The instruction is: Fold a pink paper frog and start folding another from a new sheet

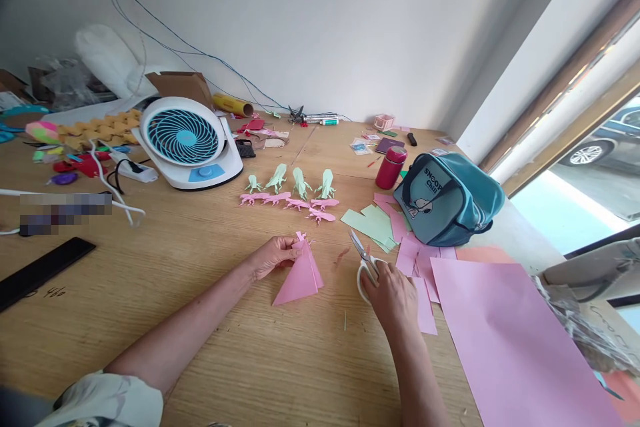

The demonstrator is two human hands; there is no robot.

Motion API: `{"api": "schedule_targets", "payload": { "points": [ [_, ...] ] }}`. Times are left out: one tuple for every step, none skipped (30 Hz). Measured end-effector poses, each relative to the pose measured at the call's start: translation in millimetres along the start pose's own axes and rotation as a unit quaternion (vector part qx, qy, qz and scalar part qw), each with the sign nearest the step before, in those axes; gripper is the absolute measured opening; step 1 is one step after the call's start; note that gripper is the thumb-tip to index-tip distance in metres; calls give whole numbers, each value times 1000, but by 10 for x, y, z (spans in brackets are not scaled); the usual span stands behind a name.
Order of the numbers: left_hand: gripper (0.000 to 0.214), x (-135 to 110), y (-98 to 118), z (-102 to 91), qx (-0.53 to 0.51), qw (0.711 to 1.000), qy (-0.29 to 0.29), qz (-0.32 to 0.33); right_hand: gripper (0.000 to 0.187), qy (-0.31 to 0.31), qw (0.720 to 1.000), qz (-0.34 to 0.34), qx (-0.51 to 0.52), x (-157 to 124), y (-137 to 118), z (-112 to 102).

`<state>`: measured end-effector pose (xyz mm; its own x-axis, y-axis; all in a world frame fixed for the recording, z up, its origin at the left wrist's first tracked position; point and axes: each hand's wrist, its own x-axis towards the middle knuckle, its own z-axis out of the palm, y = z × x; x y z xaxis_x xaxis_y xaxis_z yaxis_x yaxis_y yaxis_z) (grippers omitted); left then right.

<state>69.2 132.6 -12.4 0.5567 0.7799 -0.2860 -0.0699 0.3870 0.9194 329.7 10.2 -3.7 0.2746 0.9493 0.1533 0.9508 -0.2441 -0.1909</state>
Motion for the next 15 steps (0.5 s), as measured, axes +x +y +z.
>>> {"api": "schedule_targets", "payload": {
  "points": [
    [38, -4, -1, 7, 3, 1000, 0, 5, 27, 0, 1000, 7, -28, 6, 37, 21],
    [38, -9, -1, 15, 6, 1000, 0, 8, 28, -2, 999, 14, -46, 8, 71, 39],
    [38, -15, -3, 24, 9, 1000, 0, 11, 29, -3, 998, 20, -53, 9, 101, 54],
    [39, -22, -5, 33, 11, 1000, 0, 13, 29, -4, 998, 24, -53, 10, 130, 63],
    [41, -30, -9, 42, 13, 1000, 2, 15, 29, -5, 998, 27, -48, 10, 156, 66],
    [42, -38, -16, 50, 15, 1000, 4, 18, 29, -3, 999, 29, -40, 12, 178, 62],
    [44, -46, -25, 57, 17, 1000, 8, 20, 29, 0, 999, 29, -31, 14, 194, 54],
    [46, -55, -35, 63, 18, 999, 12, 23, 29, 6, 999, 28, -19, 16, 200, 42],
    [47, -63, -48, 67, 20, 999, 18, 26, 28, 13, 1000, 27, -5, 18, 194, 29],
    [48, -72, -62, 70, 21, 999, 23, 29, 28, 24, 999, 24, 13, 16, 170, 19],
    [49, -80, -76, 74, 21, 999, 28, 32, 29, 35, 999, 18, 36, 9, 128, 14],
    [50, -89, -89, 79, 21, 999, 32, 35, 31, 44, 997, 8, 62, -3, 65, 18],
    [50, -97, -103, 86, 21, 998, 35, 38, 34, 50, 994, -8, 93, -24, -16, 33],
    [50, -105, -116, 95, 21, 998, 36, 41, 36, 47, 990, -31, 127, -51, -111, 58],
    [51, -113, -128, 105, 21, 998, 35, 43, 36, 36, 985, -56, 161, -84, -214, 92]
  ]
}}
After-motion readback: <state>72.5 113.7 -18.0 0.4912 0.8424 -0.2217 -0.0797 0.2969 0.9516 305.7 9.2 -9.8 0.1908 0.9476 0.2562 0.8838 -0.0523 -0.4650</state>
